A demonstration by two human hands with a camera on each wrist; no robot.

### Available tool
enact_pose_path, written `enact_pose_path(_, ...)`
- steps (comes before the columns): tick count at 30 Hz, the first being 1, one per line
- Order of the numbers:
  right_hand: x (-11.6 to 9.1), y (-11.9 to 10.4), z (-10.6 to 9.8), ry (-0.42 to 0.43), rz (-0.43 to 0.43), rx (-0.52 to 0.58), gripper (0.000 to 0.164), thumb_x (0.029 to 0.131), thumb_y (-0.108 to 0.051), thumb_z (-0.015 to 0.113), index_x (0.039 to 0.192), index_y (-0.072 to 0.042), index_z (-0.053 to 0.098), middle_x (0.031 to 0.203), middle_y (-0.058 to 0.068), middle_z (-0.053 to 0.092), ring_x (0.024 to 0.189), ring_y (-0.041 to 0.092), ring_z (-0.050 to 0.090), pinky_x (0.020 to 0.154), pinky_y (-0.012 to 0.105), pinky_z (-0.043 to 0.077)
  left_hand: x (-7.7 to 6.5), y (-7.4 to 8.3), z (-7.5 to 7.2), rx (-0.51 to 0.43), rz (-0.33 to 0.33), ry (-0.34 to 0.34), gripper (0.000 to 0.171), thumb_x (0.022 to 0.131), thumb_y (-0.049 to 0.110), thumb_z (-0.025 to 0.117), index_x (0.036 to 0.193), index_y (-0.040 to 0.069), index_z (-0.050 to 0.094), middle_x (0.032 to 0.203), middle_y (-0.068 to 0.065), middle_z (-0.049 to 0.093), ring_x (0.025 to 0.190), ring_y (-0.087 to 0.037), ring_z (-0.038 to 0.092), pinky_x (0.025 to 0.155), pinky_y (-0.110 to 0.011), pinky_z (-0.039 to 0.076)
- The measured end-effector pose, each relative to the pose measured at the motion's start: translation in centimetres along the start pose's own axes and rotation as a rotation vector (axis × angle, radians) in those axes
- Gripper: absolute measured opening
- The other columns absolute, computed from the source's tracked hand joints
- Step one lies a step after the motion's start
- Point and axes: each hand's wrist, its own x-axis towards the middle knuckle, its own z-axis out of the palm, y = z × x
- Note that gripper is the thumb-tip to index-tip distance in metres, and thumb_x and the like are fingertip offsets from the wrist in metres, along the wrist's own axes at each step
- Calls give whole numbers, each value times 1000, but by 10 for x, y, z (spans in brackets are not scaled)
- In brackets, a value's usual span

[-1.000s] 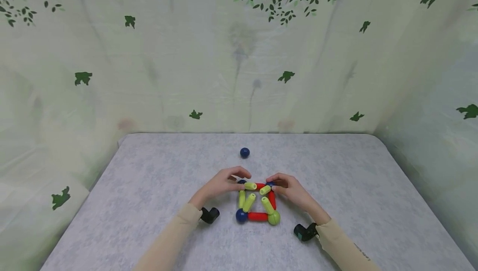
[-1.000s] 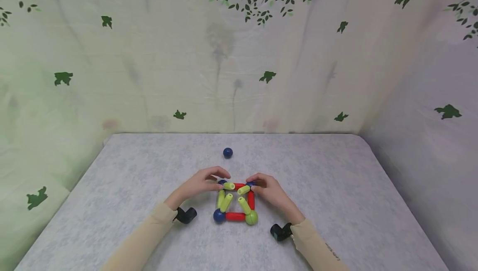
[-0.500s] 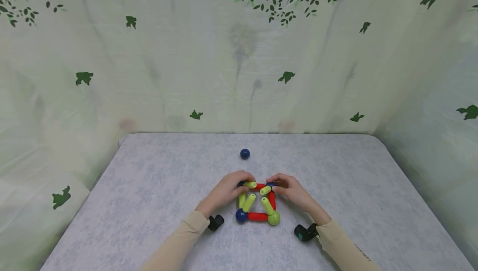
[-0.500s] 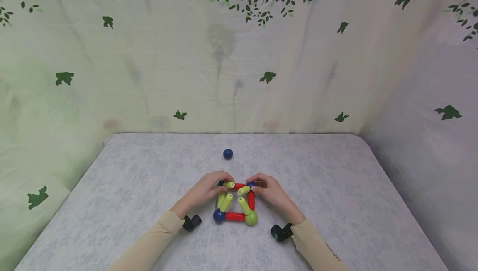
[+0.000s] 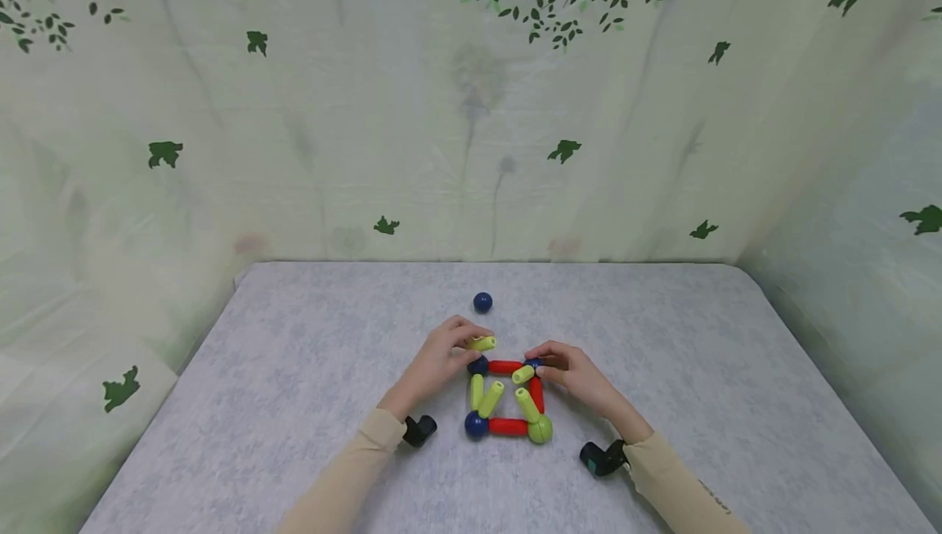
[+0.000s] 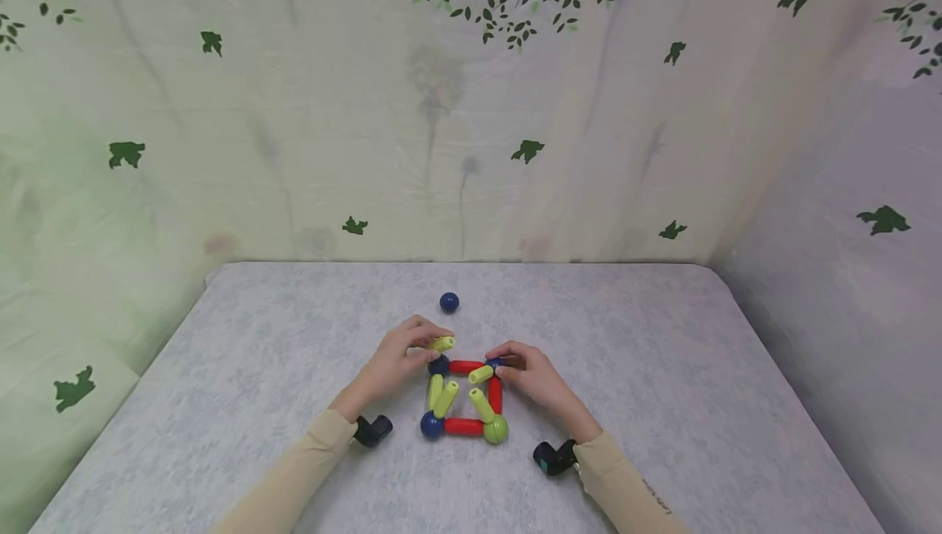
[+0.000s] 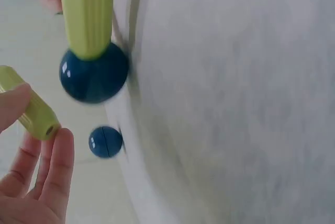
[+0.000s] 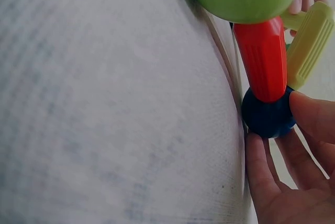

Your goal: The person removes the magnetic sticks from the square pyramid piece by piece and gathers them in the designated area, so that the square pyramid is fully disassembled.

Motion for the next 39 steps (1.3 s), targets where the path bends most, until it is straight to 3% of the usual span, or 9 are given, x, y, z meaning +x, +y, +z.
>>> enact_pose_path(6,-1,0,0,9,1,-2,21,95,-5,58,114,-4,63,115,8,61,106,26,56,95,45,45,5,-17,-18,82,-59,79,30,84,-3,69,111,10,67,95,-2,58,90,-20,58,79,-34,51)
enact_pose_path(14,-4,-7,-1,2,-5,4,21,95,-3,56,115,1,62,115,11,61,105,28,56,94,46,45,12,-59,-45,153,-161,51,18,87,4,68,103,10,66,98,-8,60,94,-25,58,81,-40,49)
enact_pose_path(19,-2,-2,1,11,7,12,21,95,-2,56,115,0,62,115,10,61,104,28,56,93,46,46,16,-73,-58,168,-224,46,19,87,1,66,105,8,66,100,-13,60,95,-30,56,85,-46,46)
enact_pose_path(29,-2,-3,0,1,2,13,19,94,-7,59,113,-4,64,113,7,61,103,25,56,93,43,46,31,-82,-67,201,-304,64,22,85,-5,63,104,6,66,101,-17,59,93,-32,55,83,-45,45)
enact_pose_path(39,-2,-3,0,7,8,6,20,95,-7,59,114,-4,63,114,7,61,102,25,56,93,43,46,27,-77,-66,201,-269,105,28,86,-5,62,112,5,65,113,-20,56,108,-37,50,92,-51,40)
